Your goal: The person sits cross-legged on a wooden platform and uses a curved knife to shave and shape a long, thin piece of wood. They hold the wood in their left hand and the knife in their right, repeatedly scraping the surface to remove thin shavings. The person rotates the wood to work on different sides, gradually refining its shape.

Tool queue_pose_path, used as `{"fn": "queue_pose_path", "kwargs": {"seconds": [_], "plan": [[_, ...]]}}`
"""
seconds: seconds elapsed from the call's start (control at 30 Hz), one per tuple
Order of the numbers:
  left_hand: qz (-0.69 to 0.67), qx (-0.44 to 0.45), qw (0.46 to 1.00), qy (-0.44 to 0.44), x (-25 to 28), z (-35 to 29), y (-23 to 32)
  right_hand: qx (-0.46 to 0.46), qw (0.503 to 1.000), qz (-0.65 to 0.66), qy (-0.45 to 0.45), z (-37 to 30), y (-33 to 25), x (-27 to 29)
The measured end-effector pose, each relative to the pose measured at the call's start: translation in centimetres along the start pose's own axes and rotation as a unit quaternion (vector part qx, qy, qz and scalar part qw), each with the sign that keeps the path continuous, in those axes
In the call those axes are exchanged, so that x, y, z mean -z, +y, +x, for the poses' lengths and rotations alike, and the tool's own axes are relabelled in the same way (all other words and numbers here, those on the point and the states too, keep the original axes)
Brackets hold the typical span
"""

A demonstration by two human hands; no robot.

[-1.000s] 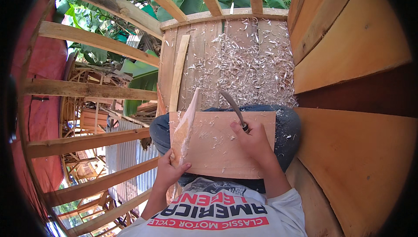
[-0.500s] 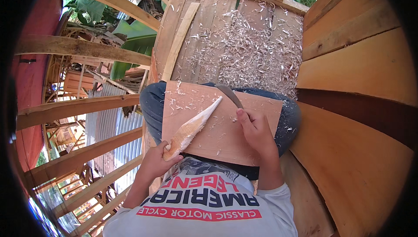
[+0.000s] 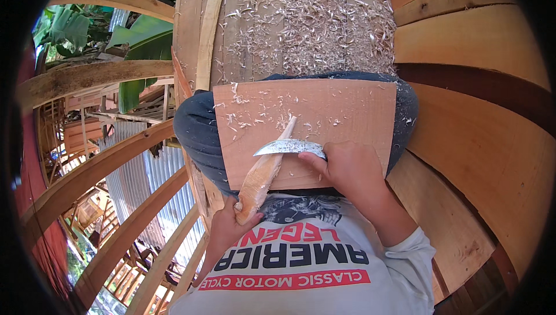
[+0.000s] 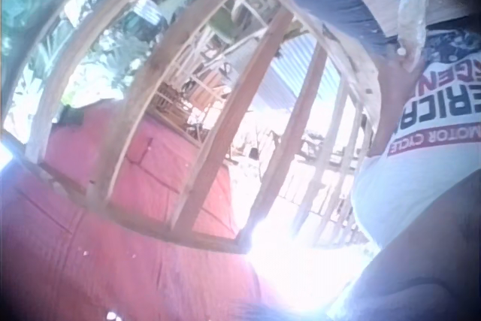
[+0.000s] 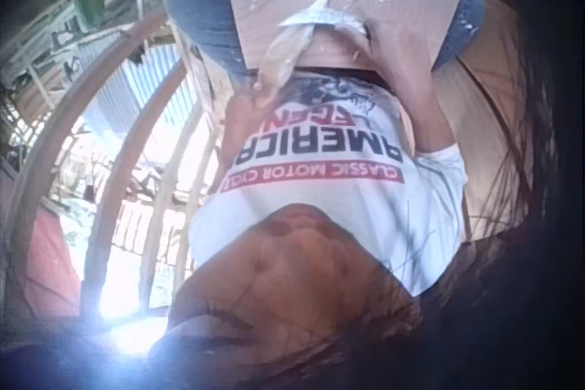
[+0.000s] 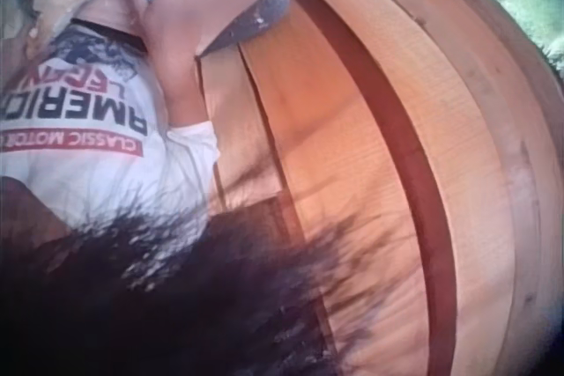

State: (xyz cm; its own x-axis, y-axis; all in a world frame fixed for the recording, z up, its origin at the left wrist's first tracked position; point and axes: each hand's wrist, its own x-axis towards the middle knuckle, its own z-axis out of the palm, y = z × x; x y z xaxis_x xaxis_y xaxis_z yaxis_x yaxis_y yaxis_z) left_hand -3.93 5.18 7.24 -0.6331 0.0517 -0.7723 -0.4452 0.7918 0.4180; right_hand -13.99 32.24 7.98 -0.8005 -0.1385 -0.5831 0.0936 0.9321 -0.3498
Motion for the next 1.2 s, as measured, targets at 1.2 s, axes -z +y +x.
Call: {"fn": "queue_pose_path", "kwargs": {"seconds": [1.2], "plan": [[0.038, -0.081, 0.996, 0.022, -1.3, 0.5, -1.8, -0.043, 0.984, -0.129, 0.114, 1.5, 1.2, -1.4]]}}
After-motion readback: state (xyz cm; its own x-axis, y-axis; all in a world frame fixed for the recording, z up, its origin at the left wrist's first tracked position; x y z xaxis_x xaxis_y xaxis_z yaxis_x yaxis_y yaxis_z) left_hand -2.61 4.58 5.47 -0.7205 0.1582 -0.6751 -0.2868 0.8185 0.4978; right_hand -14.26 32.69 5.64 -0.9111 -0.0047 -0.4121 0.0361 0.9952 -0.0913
